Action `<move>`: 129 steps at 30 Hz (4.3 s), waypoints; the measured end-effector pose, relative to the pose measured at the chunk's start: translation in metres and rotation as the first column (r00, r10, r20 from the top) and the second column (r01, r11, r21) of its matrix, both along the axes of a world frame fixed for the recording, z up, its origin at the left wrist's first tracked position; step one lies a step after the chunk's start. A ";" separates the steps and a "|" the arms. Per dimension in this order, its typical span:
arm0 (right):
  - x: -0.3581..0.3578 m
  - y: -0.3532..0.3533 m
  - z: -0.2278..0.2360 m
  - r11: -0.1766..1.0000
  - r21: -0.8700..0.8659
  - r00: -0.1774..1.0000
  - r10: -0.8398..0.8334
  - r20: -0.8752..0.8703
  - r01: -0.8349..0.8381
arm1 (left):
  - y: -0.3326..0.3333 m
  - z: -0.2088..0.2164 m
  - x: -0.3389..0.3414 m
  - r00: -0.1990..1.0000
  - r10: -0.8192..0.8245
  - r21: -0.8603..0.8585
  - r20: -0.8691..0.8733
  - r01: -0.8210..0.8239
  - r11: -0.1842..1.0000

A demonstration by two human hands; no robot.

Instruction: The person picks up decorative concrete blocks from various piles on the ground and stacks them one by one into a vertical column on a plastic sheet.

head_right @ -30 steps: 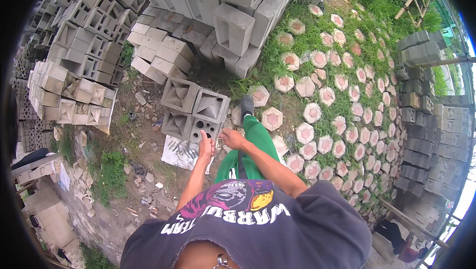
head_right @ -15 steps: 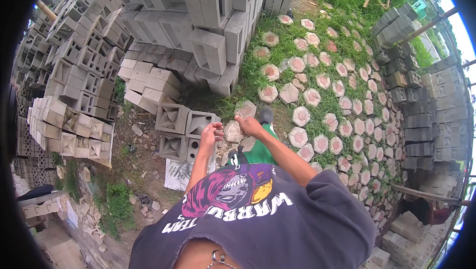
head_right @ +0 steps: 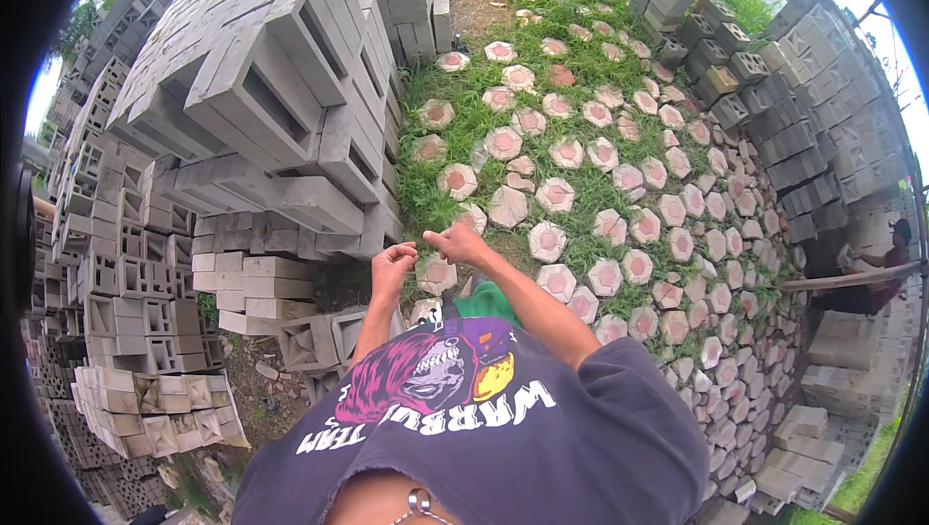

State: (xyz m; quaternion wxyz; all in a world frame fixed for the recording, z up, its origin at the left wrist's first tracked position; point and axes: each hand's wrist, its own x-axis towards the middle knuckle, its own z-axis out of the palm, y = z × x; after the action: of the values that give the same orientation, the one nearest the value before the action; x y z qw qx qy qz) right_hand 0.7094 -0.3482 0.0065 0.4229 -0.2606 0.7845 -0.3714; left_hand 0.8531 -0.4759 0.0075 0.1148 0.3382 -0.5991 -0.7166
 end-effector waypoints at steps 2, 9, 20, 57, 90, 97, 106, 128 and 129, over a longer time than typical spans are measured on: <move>-0.031 0.000 0.008 0.998 -0.013 0.998 -0.069 0.000 0.069 | -0.005 0.007 -0.030 0.999 -0.033 -0.061 0.038 0.035 0.998; -0.107 0.026 -0.023 0.807 -0.270 0.839 -0.438 0.322 0.525 | 0.007 0.016 -0.125 0.968 -0.194 -0.215 0.157 0.225 0.950; -0.195 0.057 -0.046 0.624 -0.206 0.635 -0.772 -0.014 0.754 | -0.005 0.000 -0.283 0.793 -0.529 -0.176 0.303 0.592 0.787; -0.579 0.220 -0.029 0.212 -0.221 0.241 -0.964 0.109 0.952 | 0.142 0.027 -0.749 0.735 -0.644 -0.286 0.210 0.676 0.679; -0.882 0.397 -0.048 -0.253 -0.147 -0.220 -0.952 0.213 0.956 | 0.386 0.000 -1.181 0.261 -0.918 -0.303 0.298 0.938 0.169; -0.928 0.447 -0.040 -0.394 -0.146 -0.356 -0.905 0.232 0.908 | 0.419 -0.043 -1.217 0.251 -0.956 -0.051 0.150 0.968 0.247; -1.026 0.585 -0.038 -0.189 -0.105 -0.187 -0.982 0.030 0.976 | 0.524 -0.023 -1.277 0.372 -0.905 -0.015 0.207 0.926 0.377; -1.143 0.889 -0.070 -0.469 -0.113 -0.402 -0.839 0.367 0.876 | 0.855 -0.017 -1.439 0.333 -0.934 0.124 0.130 0.929 0.349; -1.152 0.899 -0.073 -0.497 -0.098 -0.432 -0.822 0.371 0.862 | 0.869 -0.022 -1.450 0.314 -0.940 0.150 0.130 0.931 0.332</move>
State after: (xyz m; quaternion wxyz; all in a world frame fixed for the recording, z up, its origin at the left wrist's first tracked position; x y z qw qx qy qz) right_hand -0.4423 0.5509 -0.0661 -0.1101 0.4729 0.5187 -0.7037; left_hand -0.5968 0.3934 -0.0149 -0.3868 0.0001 -0.6750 -0.6283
